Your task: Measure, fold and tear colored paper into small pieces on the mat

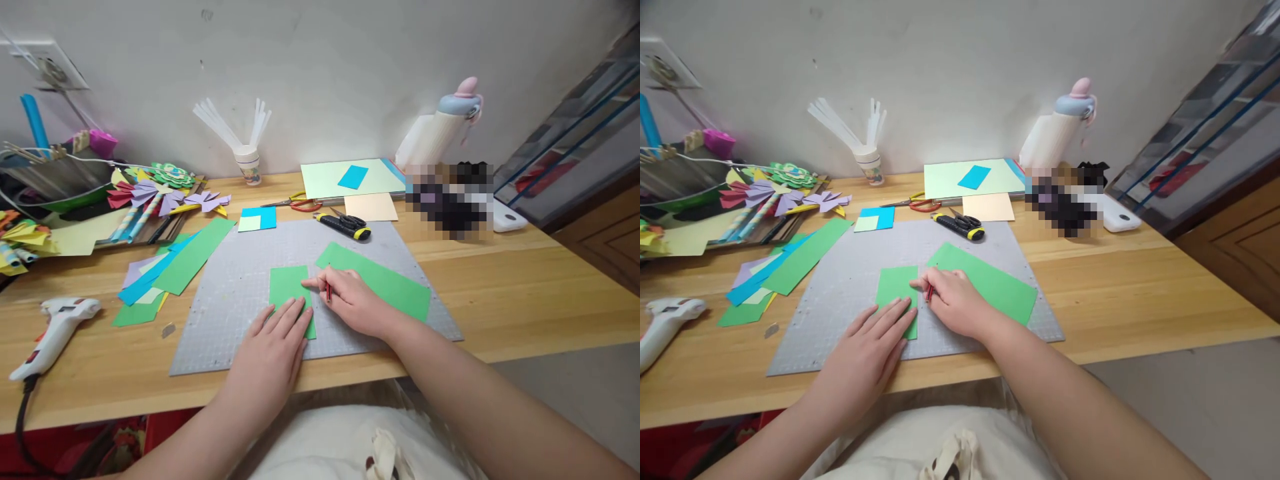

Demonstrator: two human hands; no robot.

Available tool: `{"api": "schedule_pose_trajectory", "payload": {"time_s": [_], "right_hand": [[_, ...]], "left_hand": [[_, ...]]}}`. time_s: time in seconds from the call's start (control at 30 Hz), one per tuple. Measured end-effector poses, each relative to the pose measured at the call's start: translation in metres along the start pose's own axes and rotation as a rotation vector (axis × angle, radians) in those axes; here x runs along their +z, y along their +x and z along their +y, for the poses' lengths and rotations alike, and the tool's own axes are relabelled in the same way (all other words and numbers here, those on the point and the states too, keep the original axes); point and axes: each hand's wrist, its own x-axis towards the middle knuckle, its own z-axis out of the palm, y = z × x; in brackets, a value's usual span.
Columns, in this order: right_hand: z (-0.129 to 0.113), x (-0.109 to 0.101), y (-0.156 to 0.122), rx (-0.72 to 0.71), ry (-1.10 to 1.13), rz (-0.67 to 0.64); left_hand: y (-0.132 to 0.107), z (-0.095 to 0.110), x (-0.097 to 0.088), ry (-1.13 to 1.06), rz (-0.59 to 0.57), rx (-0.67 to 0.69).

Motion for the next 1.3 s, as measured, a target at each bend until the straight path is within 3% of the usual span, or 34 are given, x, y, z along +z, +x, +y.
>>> {"api": "schedule_pose_trajectory", "payload": {"time_s": [1.3], "right_hand": [[-0.0016, -0.0018, 0.0009, -0.002, -0.021, -0.003]], "left_hand": [[0.0020, 0.0019, -0.0039, -0.023, -0.007, -0.012]]}}
